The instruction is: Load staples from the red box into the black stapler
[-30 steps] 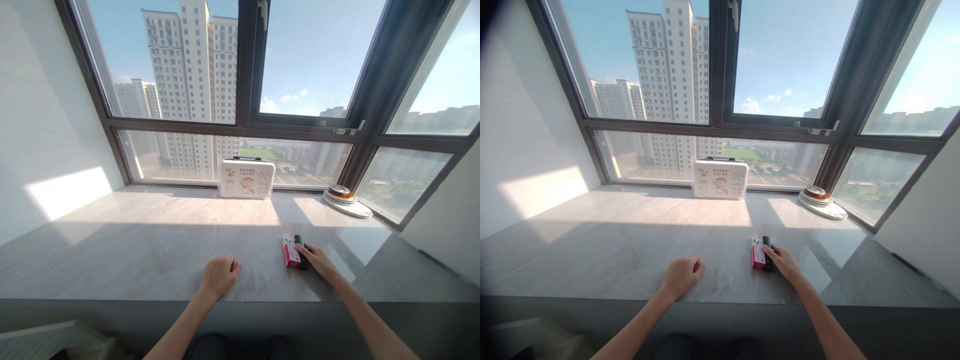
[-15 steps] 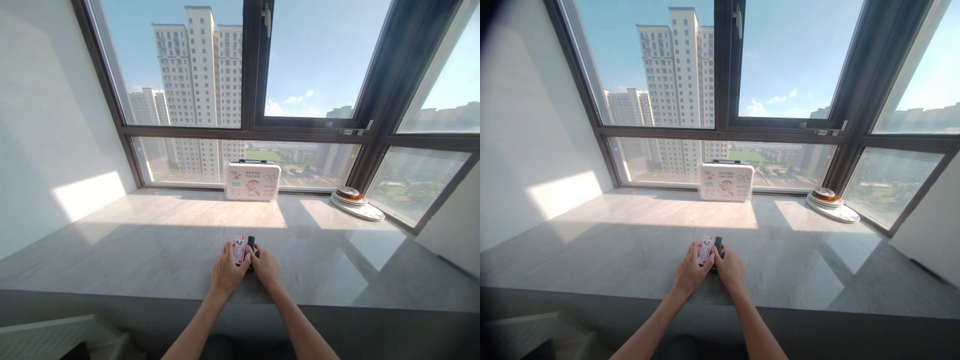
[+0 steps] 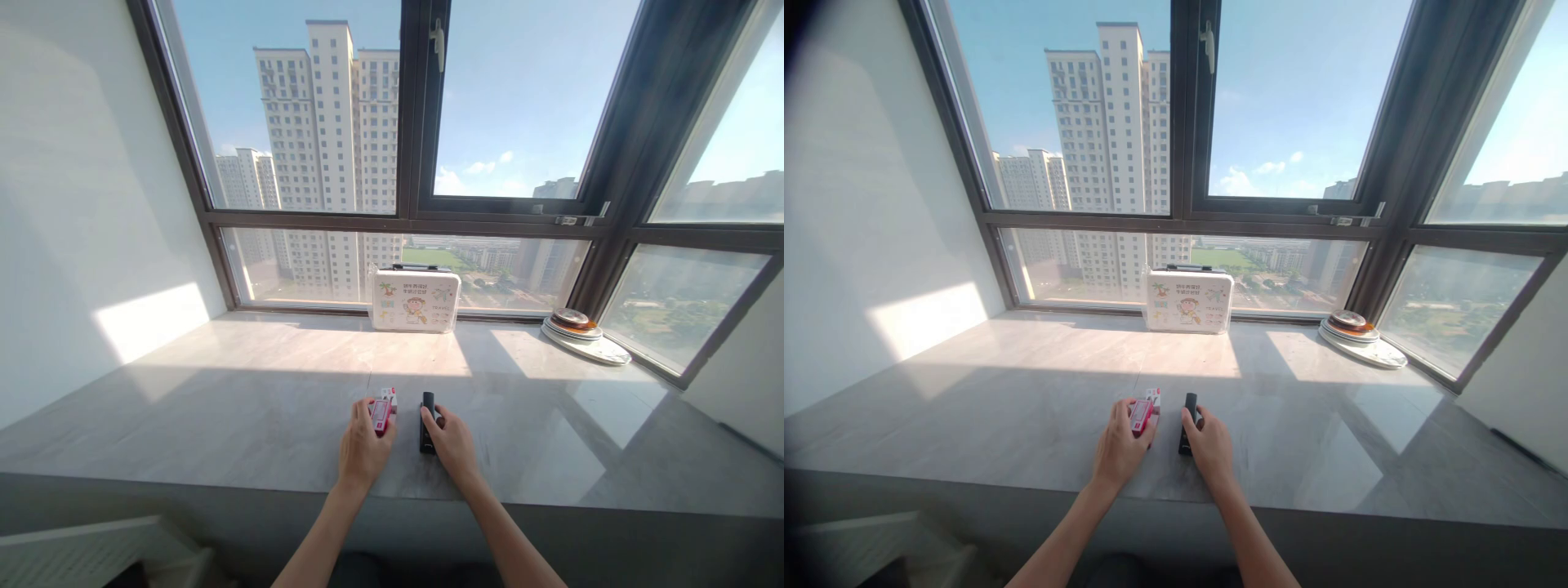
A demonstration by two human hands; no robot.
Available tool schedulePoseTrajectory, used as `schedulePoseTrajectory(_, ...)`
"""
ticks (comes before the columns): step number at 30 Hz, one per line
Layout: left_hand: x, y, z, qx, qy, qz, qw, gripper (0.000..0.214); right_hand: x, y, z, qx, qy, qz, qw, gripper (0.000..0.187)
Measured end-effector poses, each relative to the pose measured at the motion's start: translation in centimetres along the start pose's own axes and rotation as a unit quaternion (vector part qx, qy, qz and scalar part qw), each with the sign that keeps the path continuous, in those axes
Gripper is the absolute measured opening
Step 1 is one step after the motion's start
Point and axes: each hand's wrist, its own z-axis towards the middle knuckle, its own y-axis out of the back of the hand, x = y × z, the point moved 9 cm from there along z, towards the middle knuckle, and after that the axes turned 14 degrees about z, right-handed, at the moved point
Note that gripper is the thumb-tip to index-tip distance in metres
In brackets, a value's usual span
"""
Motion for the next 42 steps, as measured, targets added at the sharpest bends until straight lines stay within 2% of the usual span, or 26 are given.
schedulePoseTrajectory(5, 3.7, -0.8, 2.3, -0.008, 0.047, 0.036, 0.998, 0.038, 0.2, 0.3, -0.4, 0.003, 0.003, 0.003, 1.0, 0.05)
schedulePoseTrajectory(8, 5.1, -1.4, 3.8, -0.001, 0.056, 0.045, 0.997, 0.036, 0.5, 0.5, -0.8, 0.003, 0.007, 0.004, 1.0, 0.052)
schedulePoseTrajectory(11, 5.9, -1.4, 4.1, -0.001, 0.065, 0.049, 0.997, 0.036, 0.7, 0.8, -1.2, 0.002, 0.004, 0.001, 1.0, 0.053)
schedulePoseTrajectory(16, 7.3, 0.8, 1.1, -0.013, 0.052, 0.077, 0.996, 0.05, 0.8, 1.0, -1.5, 0.001, -0.004, 0.007, 1.0, 0.052)
schedulePoseTrajectory(19, 8.2, 1.7, -1.2, 0.019, 0.001, 0.149, 0.989, 0.047, 0.7, 1.1, -1.8, -0.005, -0.014, 0.007, 1.0, 0.05)
schedulePoseTrajectory(22, 8.8, 2.0, -2.3, 0.062, -0.034, 0.185, 0.98, 0.044, 0.4, 1.1, -2.3, -0.003, -0.03, 0.005, 1.0, 0.052)
schedulePoseTrajectory(24, 8.4, 2.5, -2.2, 0.064, -0.043, 0.187, 0.979, 0.044, 0.3, 1.0, -2.8, -0.001, -0.038, 0.007, 0.999, 0.056)
schedulePoseTrajectory(26, 7.2, 3.3, -1.9, 0.038, -0.048, 0.177, 0.982, 0.043, 0.2, 1.0, -3.3, 0.001, -0.041, 0.011, 0.999, 0.06)
schedulePoseTrajectory(29, 3.4, 4.1, -1.8, 0.001, -0.084, 0.126, 0.988, 0.039, 0.2, 1.0, -3.9, 0.007, -0.039, 0.018, 0.999, 0.061)
schedulePoseTrajectory(32, -0.9, 3.1, -1.5, 0.019, -0.132, 0.061, 0.989, 0.033, 0.4, 1.0, -4.2, 0.006, -0.033, 0.011, 0.999, 0.057)
schedulePoseTrajectory(34, -2.8, 1.8, -1.0, 0.038, -0.14, 0.031, 0.989, 0.033, 0.3, 1.0, -4.3, 0.009, -0.031, 0.005, 0.999, 0.056)
schedulePoseTrajectory(36, -3.6, 0.4, -0.3, 0.045, -0.133, 0.018, 0.99, 0.038, 0.0, 1.1, -4.2, 0.02, -0.028, 0.005, 0.999, 0.056)
schedulePoseTrajectory(39, -3.2, -0.8, 0.3, 0.033, -0.106, 0.024, 0.993, 0.05, -0.6, 1.9, -3.3, 0.046, -0.017, 0.016, 0.999, 0.056)
schedulePoseTrajectory(42, -2.1, -1.0, -0.3, 0.024, -0.065, 0.046, 0.997, 0.043, -0.6, 3.1, -1.7, 0.068, 0.019, 0.026, 0.997, 0.048)
